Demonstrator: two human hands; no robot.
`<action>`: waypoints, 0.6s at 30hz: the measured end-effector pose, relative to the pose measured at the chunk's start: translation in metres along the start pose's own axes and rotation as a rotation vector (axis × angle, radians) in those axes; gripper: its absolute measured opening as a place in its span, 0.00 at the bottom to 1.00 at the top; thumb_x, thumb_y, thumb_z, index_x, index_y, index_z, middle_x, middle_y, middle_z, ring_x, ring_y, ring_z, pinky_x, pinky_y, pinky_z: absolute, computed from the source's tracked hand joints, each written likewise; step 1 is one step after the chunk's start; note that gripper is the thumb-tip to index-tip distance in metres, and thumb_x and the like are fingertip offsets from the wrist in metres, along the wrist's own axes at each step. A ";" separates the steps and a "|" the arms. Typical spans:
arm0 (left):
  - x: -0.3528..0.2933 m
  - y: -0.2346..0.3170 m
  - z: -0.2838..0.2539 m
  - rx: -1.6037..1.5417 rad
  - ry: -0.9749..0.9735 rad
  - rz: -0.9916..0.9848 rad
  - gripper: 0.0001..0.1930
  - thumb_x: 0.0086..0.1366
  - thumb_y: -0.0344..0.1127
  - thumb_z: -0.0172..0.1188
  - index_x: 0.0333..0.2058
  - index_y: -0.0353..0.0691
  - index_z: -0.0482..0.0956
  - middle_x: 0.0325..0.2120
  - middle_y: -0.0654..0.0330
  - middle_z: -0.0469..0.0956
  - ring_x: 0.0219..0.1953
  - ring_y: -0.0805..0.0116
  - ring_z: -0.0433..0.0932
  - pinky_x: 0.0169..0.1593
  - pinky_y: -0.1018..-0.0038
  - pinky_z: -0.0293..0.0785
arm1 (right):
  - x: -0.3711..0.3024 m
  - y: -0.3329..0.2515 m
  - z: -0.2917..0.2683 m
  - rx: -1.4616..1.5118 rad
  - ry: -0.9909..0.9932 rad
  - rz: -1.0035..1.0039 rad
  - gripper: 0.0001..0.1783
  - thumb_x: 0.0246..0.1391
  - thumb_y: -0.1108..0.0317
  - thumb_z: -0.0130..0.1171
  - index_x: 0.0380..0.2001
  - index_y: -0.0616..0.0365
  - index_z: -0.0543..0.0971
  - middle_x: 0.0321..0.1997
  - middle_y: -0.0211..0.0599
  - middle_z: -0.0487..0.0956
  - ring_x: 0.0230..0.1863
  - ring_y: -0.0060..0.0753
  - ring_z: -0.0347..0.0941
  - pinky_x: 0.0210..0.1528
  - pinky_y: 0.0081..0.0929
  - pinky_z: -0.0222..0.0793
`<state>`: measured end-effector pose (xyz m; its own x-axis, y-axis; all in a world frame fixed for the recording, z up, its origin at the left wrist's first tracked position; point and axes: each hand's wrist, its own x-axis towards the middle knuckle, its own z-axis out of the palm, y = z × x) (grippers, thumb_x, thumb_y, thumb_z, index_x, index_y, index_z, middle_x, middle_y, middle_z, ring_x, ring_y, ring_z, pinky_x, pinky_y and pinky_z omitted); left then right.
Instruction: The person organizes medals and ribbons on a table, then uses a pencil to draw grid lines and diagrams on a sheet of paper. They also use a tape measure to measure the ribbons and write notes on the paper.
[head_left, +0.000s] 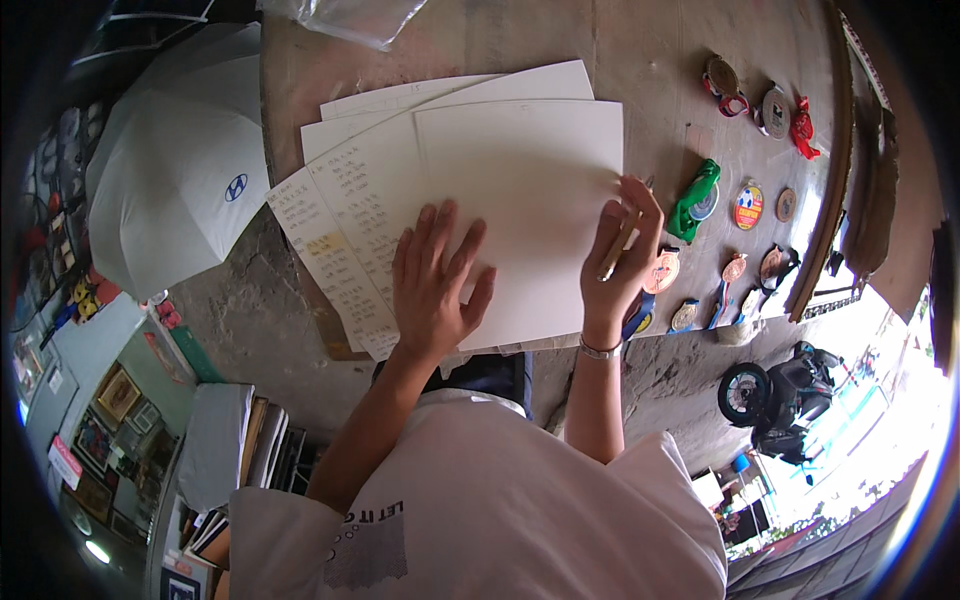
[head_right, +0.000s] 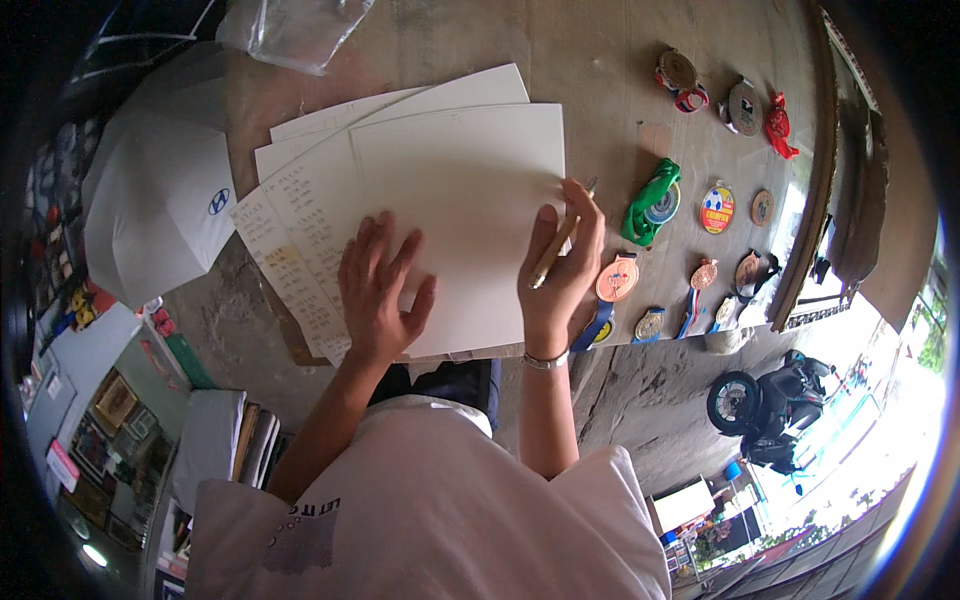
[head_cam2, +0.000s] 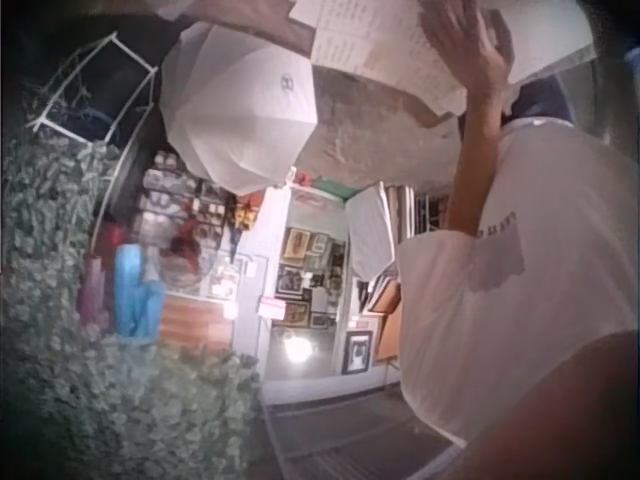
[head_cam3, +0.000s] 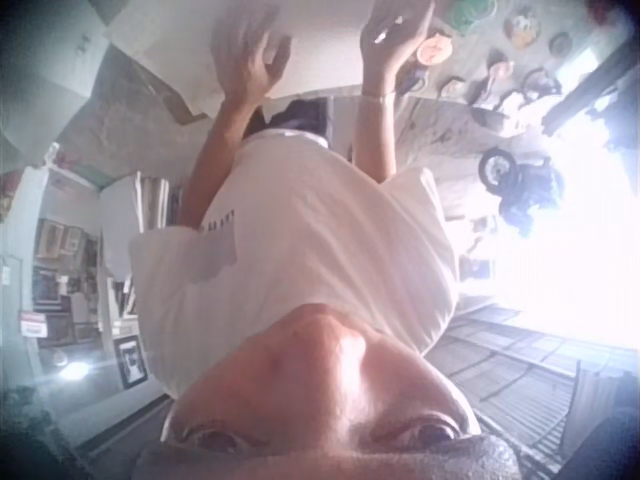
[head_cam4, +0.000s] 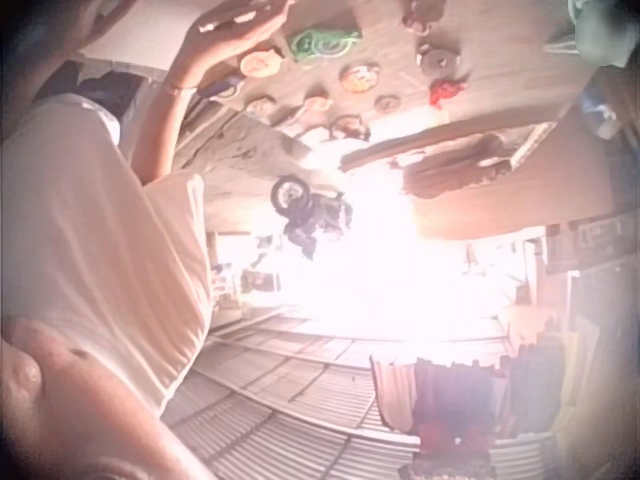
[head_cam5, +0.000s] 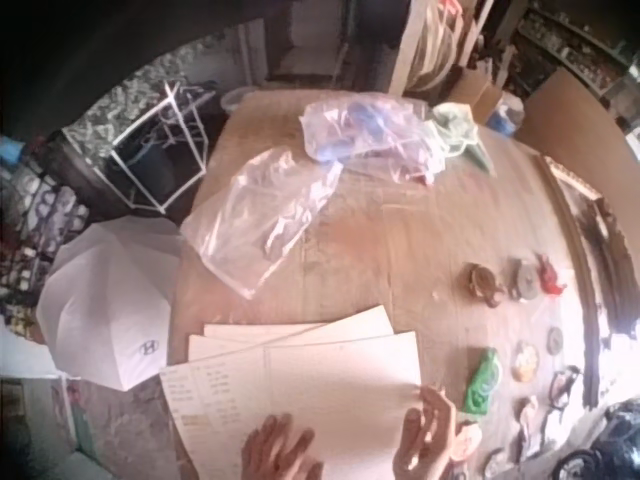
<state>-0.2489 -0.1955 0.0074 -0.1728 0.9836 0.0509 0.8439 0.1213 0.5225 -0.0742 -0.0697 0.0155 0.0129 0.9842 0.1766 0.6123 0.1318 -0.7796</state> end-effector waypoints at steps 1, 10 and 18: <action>0.001 0.000 -0.001 0.006 -0.012 0.002 0.31 0.65 0.46 0.60 0.66 0.50 0.71 0.70 0.51 0.62 0.72 0.47 0.60 0.69 0.47 0.55 | -0.001 0.000 0.005 0.053 0.026 0.029 0.16 0.64 0.73 0.58 0.54 0.62 0.76 0.50 0.45 0.81 0.52 0.42 0.77 0.57 0.36 0.69; 0.002 0.001 -0.006 -0.033 -0.028 -0.022 0.31 0.62 0.39 0.57 0.66 0.49 0.71 0.69 0.50 0.64 0.72 0.45 0.59 0.69 0.45 0.54 | -0.008 -0.007 0.002 -0.287 -0.091 -0.128 0.19 0.60 0.71 0.60 0.55 0.56 0.76 0.56 0.41 0.80 0.59 0.44 0.74 0.65 0.41 0.59; -0.004 -0.004 0.001 -0.031 0.007 -0.004 0.27 0.61 0.37 0.61 0.61 0.46 0.73 0.68 0.49 0.65 0.71 0.45 0.61 0.69 0.41 0.52 | -0.023 -0.012 0.007 -0.256 -0.137 -0.147 0.21 0.60 0.72 0.58 0.57 0.54 0.74 0.60 0.41 0.78 0.65 0.44 0.71 0.69 0.45 0.55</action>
<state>-0.2509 -0.1996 0.0046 -0.1802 0.9821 0.0549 0.8268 0.1210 0.5493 -0.0874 -0.0929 0.0167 -0.1861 0.9660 0.1795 0.7789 0.2564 -0.5723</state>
